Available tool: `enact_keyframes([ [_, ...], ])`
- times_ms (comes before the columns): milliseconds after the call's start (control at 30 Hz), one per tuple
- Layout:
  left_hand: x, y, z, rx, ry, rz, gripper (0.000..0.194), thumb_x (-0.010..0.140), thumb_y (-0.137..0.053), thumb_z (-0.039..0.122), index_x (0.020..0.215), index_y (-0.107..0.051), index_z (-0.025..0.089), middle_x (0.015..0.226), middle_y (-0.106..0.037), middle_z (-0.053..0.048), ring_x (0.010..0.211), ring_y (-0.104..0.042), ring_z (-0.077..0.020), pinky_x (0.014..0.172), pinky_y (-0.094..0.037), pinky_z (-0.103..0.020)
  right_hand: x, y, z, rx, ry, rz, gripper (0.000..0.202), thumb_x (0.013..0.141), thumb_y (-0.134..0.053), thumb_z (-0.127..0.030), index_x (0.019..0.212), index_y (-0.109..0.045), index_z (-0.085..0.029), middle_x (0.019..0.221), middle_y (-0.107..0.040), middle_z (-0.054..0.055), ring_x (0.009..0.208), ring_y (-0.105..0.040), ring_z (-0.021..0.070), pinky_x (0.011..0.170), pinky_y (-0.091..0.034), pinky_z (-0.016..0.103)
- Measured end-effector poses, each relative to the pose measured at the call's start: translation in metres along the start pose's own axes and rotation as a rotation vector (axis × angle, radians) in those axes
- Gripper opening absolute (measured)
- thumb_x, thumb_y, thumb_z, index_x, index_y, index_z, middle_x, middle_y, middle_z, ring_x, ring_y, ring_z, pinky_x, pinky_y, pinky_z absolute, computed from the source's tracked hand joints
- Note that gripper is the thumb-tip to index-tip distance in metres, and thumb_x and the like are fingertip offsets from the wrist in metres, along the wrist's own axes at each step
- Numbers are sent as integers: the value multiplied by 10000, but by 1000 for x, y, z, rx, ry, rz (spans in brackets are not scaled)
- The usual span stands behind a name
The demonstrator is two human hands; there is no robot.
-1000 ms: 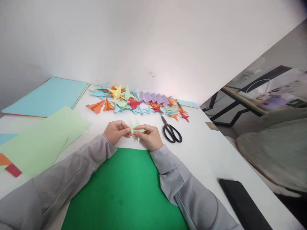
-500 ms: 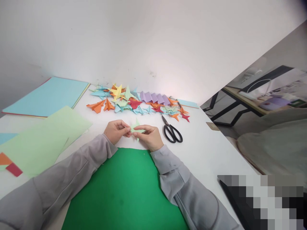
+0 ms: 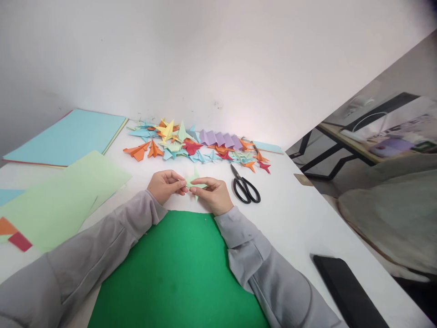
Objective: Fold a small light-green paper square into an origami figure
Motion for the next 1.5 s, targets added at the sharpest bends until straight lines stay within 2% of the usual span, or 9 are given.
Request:
enact_keyframes([
  [400,1,-2,-2,14,18,-18,347,476,-776,314,646,-560,100,458,-623,-30,398,-565,-115,425,-465,-224,1,1,1,2,-14,7,268,523,-761,-308,721,-693,-140,351,-431,-64,319,-280,35,327,-188,194],
  [833,2,-2,-1,69,7,-17,347,499,-767,317,662,-541,111,392,-564,1,339,-500,-94,356,-409,-202,0,1,3,-18,-33,14,272,526,-754,-300,739,-692,-143,341,-396,-73,321,-277,39,329,-176,196],
  [1033,0,-1,1,84,8,-18,473,514,-766,288,821,-430,157,402,-574,36,325,-498,-110,350,-414,-214,-1,1,1,-32,-40,26,276,520,-754,-306,729,-690,-138,325,-372,-83,306,-250,31,318,-150,193],
  [1133,-1,-2,2,65,10,-30,470,538,-751,301,832,-415,155,407,-578,29,338,-515,-116,362,-428,-218,0,2,0,-39,-36,29,264,522,-756,-299,725,-693,-143,321,-367,-84,310,-243,29,323,-142,191],
  [1233,-2,-3,3,46,8,-16,454,564,-732,326,851,-428,148,430,-590,19,403,-567,-136,402,-462,-235,0,2,1,-40,-32,29,264,522,-758,-304,724,-696,-146,324,-398,-74,308,-256,35,326,-158,195],
  [1300,-3,-5,4,86,-7,-25,484,530,-755,288,866,-438,143,452,-598,22,438,-587,-138,437,-483,-241,0,2,1,-32,-25,27,276,520,-758,-320,725,-697,-145,343,-443,-57,311,-293,45,325,-193,201],
  [1433,-3,-7,6,150,-29,-37,465,495,-771,262,821,-465,134,425,-573,39,403,-563,-118,432,-473,-226,0,0,0,-12,-27,7,277,511,-766,-317,720,-698,-148,373,-496,-42,317,-346,55,330,-254,204],
  [1500,-3,-6,6,149,-34,-33,446,501,-766,269,807,-473,134,423,-572,38,389,-551,-111,422,-464,-222,0,-1,-1,22,-13,-10,244,541,-748,-319,720,-699,-160,438,-562,-21,355,-414,71,366,-327,214],
])
Point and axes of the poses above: each hand's wrist, its own x-axis towards the middle knuckle, its own y-axis out of the back of the hand, z = x × y, the point moved 9 cm from there along x, towards the middle knuckle
